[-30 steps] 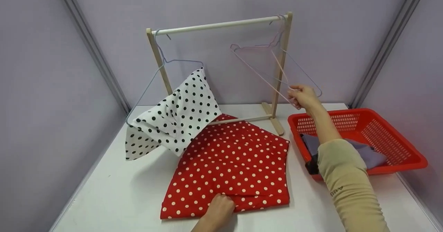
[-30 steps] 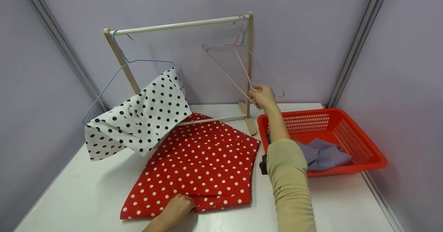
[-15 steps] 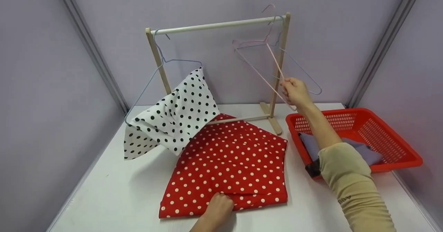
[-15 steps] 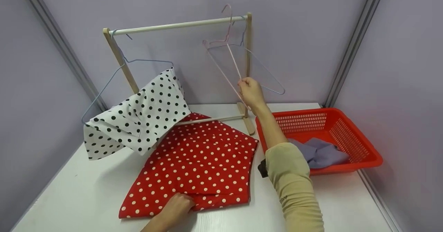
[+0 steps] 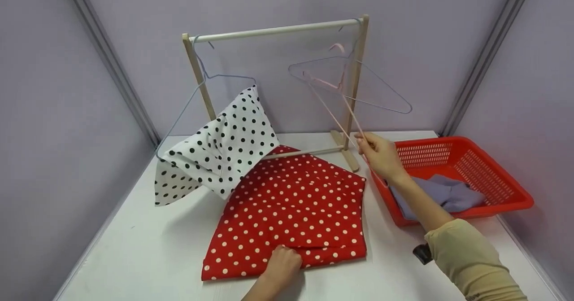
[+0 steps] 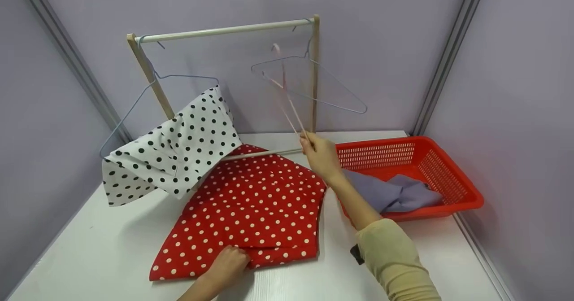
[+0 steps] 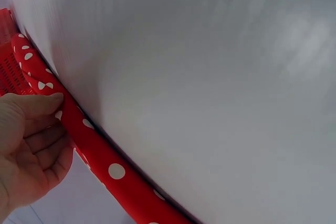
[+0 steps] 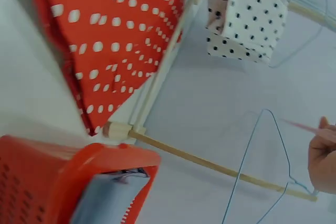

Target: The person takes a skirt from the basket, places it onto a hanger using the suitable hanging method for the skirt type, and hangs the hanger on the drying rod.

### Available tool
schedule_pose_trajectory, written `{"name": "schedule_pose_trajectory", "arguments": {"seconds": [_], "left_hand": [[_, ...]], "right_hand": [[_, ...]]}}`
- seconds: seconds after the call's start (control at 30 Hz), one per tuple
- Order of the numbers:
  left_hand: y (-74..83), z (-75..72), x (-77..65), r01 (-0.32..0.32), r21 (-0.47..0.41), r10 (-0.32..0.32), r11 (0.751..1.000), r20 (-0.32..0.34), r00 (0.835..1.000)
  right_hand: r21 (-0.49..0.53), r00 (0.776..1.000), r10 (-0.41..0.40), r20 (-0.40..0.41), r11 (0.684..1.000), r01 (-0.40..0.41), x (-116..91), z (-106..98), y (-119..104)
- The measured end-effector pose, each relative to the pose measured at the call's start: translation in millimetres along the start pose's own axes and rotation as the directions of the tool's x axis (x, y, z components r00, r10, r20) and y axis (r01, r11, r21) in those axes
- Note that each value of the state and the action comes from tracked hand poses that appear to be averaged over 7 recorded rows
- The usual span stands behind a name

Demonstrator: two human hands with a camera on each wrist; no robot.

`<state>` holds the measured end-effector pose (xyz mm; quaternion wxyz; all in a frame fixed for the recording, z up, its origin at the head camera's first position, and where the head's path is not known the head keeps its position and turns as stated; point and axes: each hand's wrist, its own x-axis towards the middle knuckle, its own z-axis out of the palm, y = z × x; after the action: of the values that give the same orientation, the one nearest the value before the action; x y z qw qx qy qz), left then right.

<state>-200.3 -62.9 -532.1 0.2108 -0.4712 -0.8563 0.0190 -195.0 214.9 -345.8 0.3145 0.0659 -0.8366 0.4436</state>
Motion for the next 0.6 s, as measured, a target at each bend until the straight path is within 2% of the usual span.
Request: {"name": "schedule_pose_trajectory", "arguments": {"seconds": [0.07,0.13,0.23,0.3,0.37,0.47,0.6], "left_hand": [[1.0,-0.2,0.3,0.004,0.000,-0.004,1.000,-0.011,1.000],[1.2,0.6,0.4,0.003,0.002,-0.003,1.000,-0.020,1.000],[1.0,1.9,0.3,0.002,0.001,-0.002,1.000,-0.024,1.000],[1.1,3.1,0.5,-0.002,0.008,0.002,1.000,-0.026,1.000],[1.4,3.7,0.1,-0.006,0.021,0.007,1.000,-0.038,0.999],[1.9,4.0,0.3,-0.007,0.034,0.009,0.999,-0.053,0.999],[2.4,3.6,0.6,-0.005,0.047,0.007,0.999,-0.043,0.999]], "right_hand": [[-0.061,0.998,-0.056,-0.011,0.997,0.055,-12,5,1],[-0.056,0.998,-0.056,-0.008,0.997,0.055,-24,10,2],[-0.026,1.000,0.025,0.001,0.999,-0.025,-44,17,-10],[0.006,0.998,0.068,-0.013,0.998,-0.067,-56,25,-5],[0.020,0.994,0.098,-0.041,0.995,-0.097,-68,32,0],[0.040,0.988,0.128,-0.084,0.991,-0.125,-83,45,24],[0.051,0.976,0.195,-0.096,0.980,-0.191,-99,54,33]]}}
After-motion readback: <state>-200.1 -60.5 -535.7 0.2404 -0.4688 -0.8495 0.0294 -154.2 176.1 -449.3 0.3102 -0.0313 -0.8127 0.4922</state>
